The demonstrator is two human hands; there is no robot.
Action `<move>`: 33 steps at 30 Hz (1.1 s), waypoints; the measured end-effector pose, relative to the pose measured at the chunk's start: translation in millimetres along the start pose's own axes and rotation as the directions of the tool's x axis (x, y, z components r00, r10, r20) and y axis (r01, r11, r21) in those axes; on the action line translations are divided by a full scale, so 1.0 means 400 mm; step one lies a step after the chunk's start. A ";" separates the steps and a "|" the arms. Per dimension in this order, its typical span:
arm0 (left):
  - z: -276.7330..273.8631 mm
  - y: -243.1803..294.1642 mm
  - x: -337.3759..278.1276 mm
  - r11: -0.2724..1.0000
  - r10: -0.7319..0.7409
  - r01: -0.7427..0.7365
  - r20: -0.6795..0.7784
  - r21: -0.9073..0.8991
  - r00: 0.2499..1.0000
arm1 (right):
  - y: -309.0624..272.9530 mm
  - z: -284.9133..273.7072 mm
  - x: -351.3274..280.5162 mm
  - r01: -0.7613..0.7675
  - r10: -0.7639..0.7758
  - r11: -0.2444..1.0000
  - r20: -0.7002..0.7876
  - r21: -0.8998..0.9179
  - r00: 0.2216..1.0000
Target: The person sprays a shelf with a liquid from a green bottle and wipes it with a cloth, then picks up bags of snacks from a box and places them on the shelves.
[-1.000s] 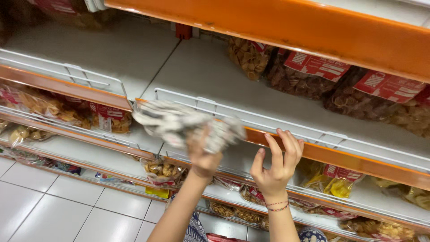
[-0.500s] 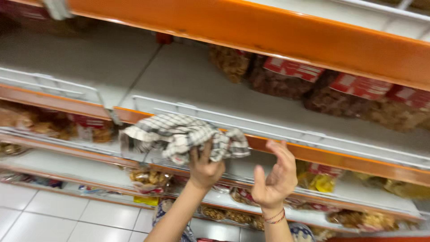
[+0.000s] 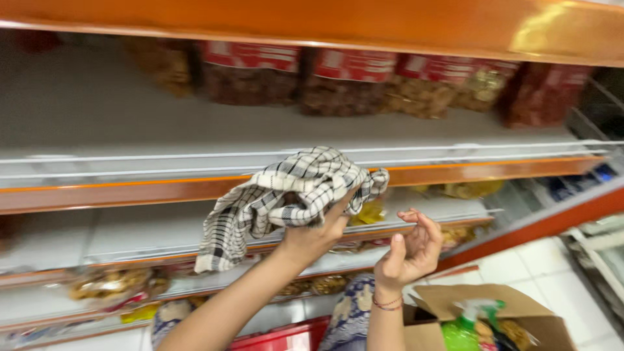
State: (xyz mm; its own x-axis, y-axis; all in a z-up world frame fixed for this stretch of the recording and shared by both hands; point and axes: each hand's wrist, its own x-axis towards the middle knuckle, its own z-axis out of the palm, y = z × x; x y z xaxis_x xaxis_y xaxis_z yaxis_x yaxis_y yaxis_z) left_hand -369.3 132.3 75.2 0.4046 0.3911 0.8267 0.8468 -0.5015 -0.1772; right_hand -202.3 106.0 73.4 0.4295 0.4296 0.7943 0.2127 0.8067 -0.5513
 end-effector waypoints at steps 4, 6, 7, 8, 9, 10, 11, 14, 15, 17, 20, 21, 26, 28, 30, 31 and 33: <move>0.059 0.106 0.114 0.997 0.070 -0.070 0.047 0.013 0.996 | 0.042 -0.110 0.058 -0.020 0.019 1.000 -0.071 -0.012 0.997; 0.101 0.154 0.167 0.985 0.130 -0.138 0.085 0.101 0.988 | 0.059 -0.160 0.084 -0.051 0.044 0.997 -0.110 -0.056 0.993; 0.131 0.185 0.197 0.964 0.171 -0.186 0.088 0.192 0.981 | 0.069 -0.183 0.096 -0.066 0.056 0.995 -0.131 -0.074 0.990; 0.159 0.216 0.219 0.931 0.210 -0.229 0.096 0.284 0.973 | 0.079 -0.203 0.105 -0.081 0.068 0.993 -0.144 -0.088 0.987; 0.186 0.246 0.236 0.964 0.185 -0.194 0.065 0.180 0.981 | 0.088 -0.222 0.113 -0.096 0.079 0.990 -0.156 -0.102 0.985; 0.216 0.277 0.252 0.985 0.155 -0.157 0.037 0.072 0.987 | 0.098 -0.242 0.124 -0.110 0.090 0.987 -0.167 -0.116 0.982; 0.247 0.311 0.266 0.992 0.122 -0.121 0.012 -0.038 0.993 | 0.108 -0.259 0.134 -0.117 0.095 0.986 -0.179 -0.115 0.979; 0.364 0.432 0.332 0.998 0.063 -0.064 -0.032 -0.024 0.997 | 0.125 -0.315 0.157 -0.166 0.135 0.978 -0.226 -0.127 0.965; 0.401 0.472 0.356 0.992 0.101 -0.100 0.008 -0.075 0.995 | 0.126 -0.335 0.165 -0.200 0.161 0.970 -0.252 -0.138 0.954; 0.448 0.513 0.395 0.970 0.184 -0.167 0.084 -0.178 0.979 | 0.133 -0.362 0.180 -0.203 0.153 0.966 -0.273 -0.163 0.950; 0.417 0.469 0.405 0.910 0.327 -0.281 -0.112 0.304 0.938 | 0.137 -0.375 0.212 -0.097 0.034 0.954 -0.220 -0.284 0.975; 0.379 0.436 0.386 0.935 0.311 -0.306 0.003 0.181 0.950 | 0.136 -0.368 0.230 -0.049 -0.017 0.927 -0.174 -0.371 0.985; 0.142 0.243 0.255 0.983 -0.019 0.016 0.012 0.182 1.000 | 0.101 -0.282 0.325 0.232 -0.122 0.710 0.209 -0.665 0.970; 0.070 0.173 0.222 0.960 -0.056 0.069 -0.054 0.272 0.997 | 0.095 -0.256 0.354 0.321 -0.128 0.710 0.333 -0.627 0.934; 0.018 0.121 0.197 0.967 -0.220 0.235 -0.144 0.097 0.965 | 0.100 -0.246 0.374 0.327 -0.141 0.715 0.332 -0.617 0.933; -0.001 0.104 0.184 0.957 -0.238 0.250 -0.095 0.144 0.967 | 0.105 -0.244 0.378 0.333 -0.148 0.720 0.334 -0.609 0.931; -0.022 0.090 0.165 0.933 -0.279 0.272 -0.002 0.236 0.960 | 0.109 -0.257 0.381 0.306 -0.151 0.725 0.291 -0.617 0.945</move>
State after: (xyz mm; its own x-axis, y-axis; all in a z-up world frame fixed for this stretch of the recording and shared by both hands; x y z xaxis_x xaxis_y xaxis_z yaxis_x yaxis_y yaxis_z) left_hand -315.1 133.0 128.0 0.1513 0.5137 0.8445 0.9814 -0.1799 -0.0664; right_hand -37.3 164.8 144.2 0.1183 0.4024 0.9078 0.8274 0.4654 -0.3142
